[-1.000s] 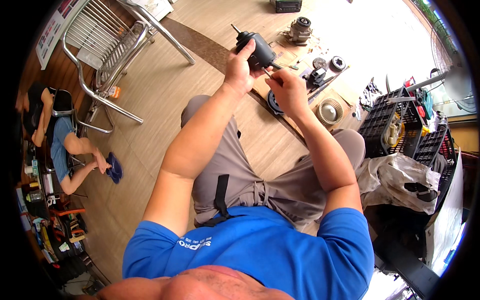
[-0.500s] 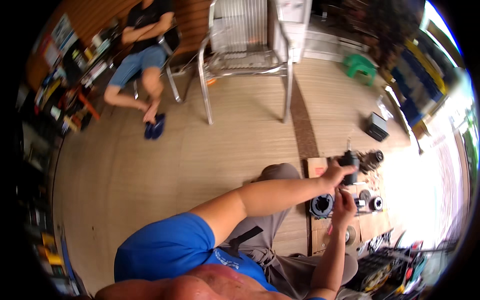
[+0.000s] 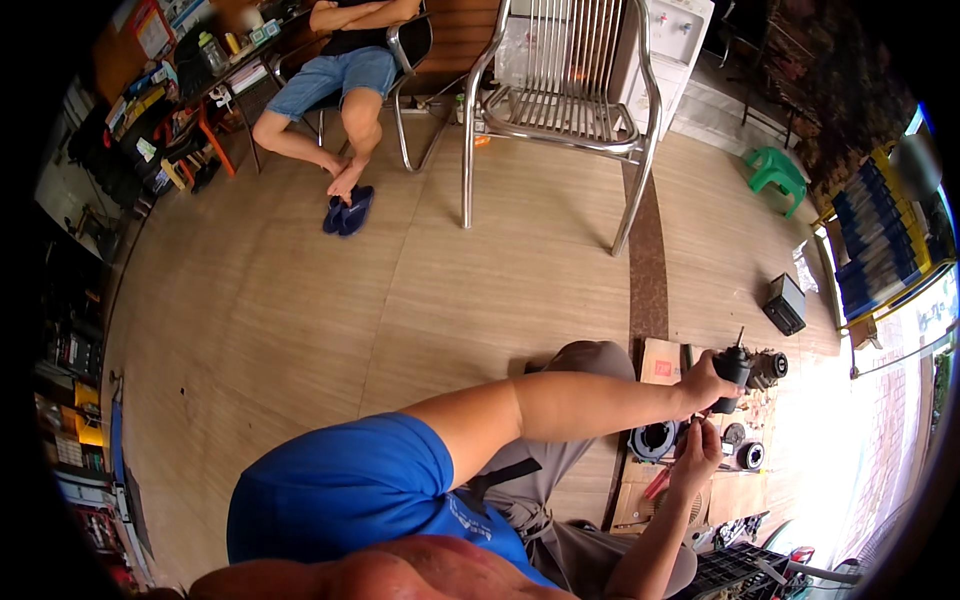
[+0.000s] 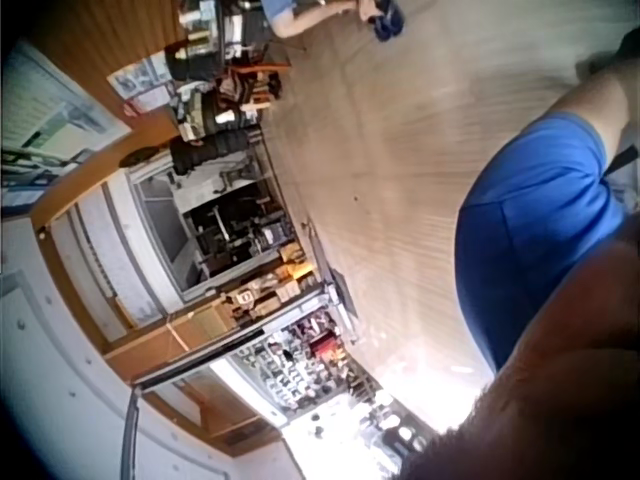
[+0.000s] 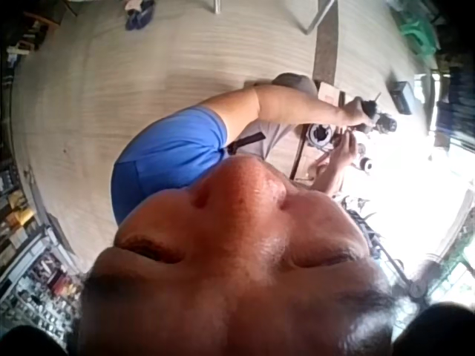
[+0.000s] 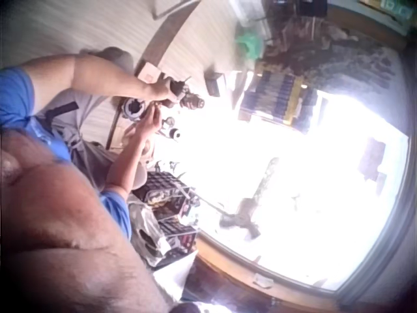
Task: The person disassembles and works on a small black mechanical motor or component using a thin screwdriver, prying off parts and manipulating the internal gears and casing while sitting on the floor.
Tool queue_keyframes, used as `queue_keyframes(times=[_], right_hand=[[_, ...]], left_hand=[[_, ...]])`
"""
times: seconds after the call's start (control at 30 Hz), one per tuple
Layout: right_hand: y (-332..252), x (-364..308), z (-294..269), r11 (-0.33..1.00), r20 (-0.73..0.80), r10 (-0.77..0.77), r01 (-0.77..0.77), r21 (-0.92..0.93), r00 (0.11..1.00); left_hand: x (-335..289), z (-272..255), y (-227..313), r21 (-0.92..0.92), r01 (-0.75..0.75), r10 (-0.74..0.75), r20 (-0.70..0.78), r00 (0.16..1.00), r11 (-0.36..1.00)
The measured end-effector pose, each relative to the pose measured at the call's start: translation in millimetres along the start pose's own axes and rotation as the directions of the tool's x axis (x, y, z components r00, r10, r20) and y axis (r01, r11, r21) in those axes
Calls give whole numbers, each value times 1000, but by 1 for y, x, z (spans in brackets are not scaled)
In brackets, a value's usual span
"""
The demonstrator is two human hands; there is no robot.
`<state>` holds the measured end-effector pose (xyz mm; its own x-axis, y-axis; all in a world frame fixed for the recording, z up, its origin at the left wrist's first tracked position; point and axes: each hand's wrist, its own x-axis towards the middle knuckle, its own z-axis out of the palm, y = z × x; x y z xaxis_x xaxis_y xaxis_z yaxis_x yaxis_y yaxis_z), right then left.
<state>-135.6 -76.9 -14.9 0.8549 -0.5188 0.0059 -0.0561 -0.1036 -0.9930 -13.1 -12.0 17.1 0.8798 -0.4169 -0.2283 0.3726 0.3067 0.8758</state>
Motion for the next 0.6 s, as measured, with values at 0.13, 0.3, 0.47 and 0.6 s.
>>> queue_keyframes(times=[0.13, 0.3, 0.47, 0.6], right_hand=[[5, 0, 0, 1000, 4, 4, -4, -18, 1000], [7, 2, 2, 999, 22, -36, 37, -25, 999], [3, -2, 4, 999, 6, -6, 7, -34, 1000], [3, -2, 6, 1000, 27, -2, 2, 13, 1000]], left_hand=[[1, -1, -6, 63, -26, 29, -46, 999, 998], [1, -1, -6, 56, -18, 22, -67, 998, 998], [-2, -2, -3, 125, 7, 2, -73, 997, 992], [-4, -3, -1, 146, 31, -24, -53, 998, 989]])
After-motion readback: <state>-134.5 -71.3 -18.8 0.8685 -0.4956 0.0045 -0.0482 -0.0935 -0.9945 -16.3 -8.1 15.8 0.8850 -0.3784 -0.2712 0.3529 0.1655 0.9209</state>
